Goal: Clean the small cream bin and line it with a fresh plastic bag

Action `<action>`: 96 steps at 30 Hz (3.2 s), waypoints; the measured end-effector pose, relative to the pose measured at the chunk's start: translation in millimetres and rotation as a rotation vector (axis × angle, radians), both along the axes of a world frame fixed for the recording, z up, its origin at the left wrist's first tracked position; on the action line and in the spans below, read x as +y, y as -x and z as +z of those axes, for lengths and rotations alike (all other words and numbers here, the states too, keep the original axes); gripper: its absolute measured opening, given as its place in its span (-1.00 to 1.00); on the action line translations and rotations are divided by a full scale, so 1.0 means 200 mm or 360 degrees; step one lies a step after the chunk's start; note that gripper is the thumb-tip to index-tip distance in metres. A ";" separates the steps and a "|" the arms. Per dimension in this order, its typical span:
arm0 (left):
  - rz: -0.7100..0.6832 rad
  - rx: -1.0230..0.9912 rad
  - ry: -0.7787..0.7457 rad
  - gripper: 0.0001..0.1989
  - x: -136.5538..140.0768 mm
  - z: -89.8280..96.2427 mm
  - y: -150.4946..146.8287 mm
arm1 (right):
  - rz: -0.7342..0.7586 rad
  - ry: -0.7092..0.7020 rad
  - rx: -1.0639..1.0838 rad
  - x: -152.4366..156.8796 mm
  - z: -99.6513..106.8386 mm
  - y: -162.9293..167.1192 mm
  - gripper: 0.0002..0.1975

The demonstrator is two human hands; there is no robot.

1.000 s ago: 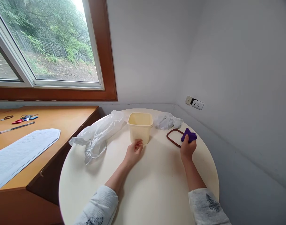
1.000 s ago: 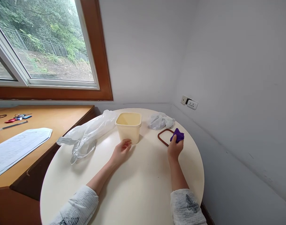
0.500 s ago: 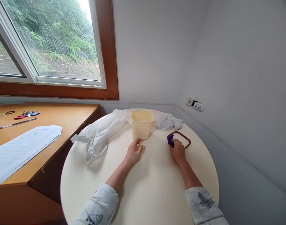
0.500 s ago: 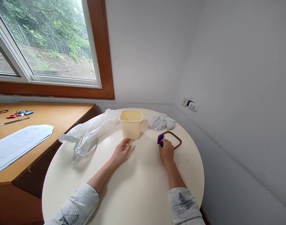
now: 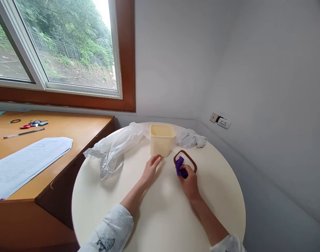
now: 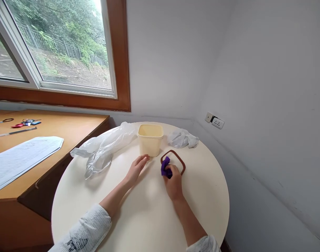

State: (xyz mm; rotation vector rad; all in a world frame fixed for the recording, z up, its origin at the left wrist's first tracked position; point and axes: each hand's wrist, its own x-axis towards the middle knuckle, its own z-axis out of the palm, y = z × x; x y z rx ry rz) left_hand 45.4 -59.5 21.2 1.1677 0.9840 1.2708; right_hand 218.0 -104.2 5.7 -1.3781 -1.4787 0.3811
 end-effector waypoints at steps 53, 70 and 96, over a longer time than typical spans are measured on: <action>-0.0238 -0.1505 0.1025 -0.71 0.02 -0.06 0.06 | 0.1187 0.0375 0.0441 0.08 0.05 0.34 -0.77; -0.0149 -0.1284 0.0911 -0.89 0.04 -0.03 0.06 | 0.0959 0.0335 0.0453 0.02 0.06 0.35 -0.78; -0.0251 -0.1295 0.1001 -0.79 0.11 -0.03 0.22 | 0.0937 0.0196 -0.0776 -0.05 0.07 0.14 -0.70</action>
